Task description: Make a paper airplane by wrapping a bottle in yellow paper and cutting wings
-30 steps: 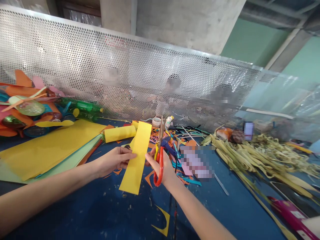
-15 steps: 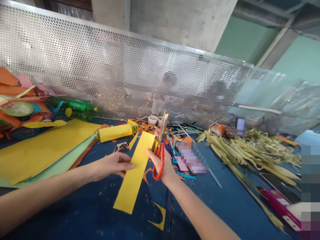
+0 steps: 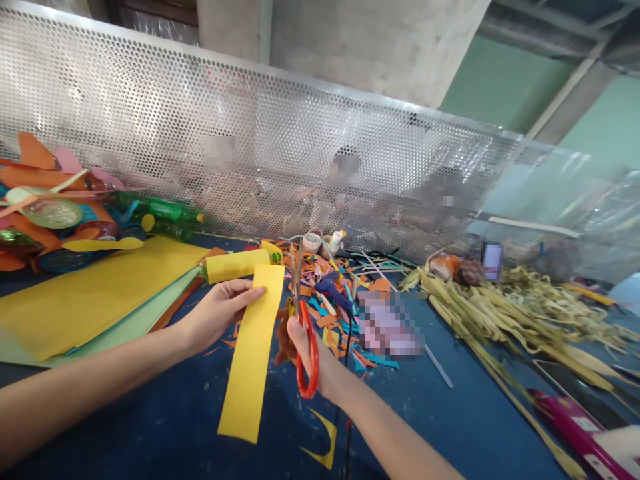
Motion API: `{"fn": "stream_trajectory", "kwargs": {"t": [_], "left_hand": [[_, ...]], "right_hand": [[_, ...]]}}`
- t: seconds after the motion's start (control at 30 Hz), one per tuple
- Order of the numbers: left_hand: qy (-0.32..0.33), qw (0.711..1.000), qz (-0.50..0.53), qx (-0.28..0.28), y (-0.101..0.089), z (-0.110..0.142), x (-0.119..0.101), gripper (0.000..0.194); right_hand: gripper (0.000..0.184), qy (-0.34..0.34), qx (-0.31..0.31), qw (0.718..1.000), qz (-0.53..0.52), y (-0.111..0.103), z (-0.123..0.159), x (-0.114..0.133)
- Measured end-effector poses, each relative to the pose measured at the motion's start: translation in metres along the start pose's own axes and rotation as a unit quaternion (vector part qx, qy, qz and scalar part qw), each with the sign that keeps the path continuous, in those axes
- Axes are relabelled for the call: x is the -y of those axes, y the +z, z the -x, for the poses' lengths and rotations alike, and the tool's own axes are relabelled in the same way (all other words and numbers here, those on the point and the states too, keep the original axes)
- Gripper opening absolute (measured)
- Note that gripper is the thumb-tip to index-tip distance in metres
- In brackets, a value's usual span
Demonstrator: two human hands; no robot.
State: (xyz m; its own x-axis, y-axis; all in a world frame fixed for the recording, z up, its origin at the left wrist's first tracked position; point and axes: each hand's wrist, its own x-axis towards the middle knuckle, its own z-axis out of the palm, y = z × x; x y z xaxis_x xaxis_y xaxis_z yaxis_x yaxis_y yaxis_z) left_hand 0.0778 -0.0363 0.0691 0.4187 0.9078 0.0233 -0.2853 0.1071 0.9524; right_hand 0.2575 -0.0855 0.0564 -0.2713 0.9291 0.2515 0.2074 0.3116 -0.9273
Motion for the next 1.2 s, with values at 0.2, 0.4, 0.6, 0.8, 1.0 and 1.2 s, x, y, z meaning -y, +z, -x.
{"fn": "stream_trajectory", "kwargs": {"t": [0.2, 0.4, 0.6, 0.8, 1.0, 1.2], "left_hand": [[0.053, 0.998, -0.011, -0.036, -0.002, 0.000, -0.008, 0.025], [0.067, 0.997, -0.010, -0.041, -0.001, 0.001, -0.007, 0.023], [0.072, 0.996, -0.026, -0.043, -0.004, 0.000, -0.006, 0.023], [0.082, 0.993, -0.066, -0.053, -0.004, 0.000, -0.007, 0.024], [0.092, 0.988, -0.104, -0.062, -0.004, -0.001, -0.009, 0.027], [0.097, 0.986, -0.117, -0.071, -0.005, 0.000, -0.010, 0.027]], "right_hand": [[0.060, 0.083, 0.100, 0.991, -0.026, -0.001, 0.005, 0.017], [0.057, 0.086, 0.097, 0.991, 0.044, -0.001, 0.007, 0.020], [0.051, 0.091, 0.107, 0.985, 0.101, -0.007, 0.008, 0.021], [0.044, 0.070, 0.101, 0.984, 0.127, -0.010, 0.007, 0.019], [0.037, 0.026, 0.080, 0.982, 0.167, -0.013, 0.007, 0.010], [0.035, 0.014, 0.073, 0.975, 0.210, -0.017, 0.007, 0.010]]}}
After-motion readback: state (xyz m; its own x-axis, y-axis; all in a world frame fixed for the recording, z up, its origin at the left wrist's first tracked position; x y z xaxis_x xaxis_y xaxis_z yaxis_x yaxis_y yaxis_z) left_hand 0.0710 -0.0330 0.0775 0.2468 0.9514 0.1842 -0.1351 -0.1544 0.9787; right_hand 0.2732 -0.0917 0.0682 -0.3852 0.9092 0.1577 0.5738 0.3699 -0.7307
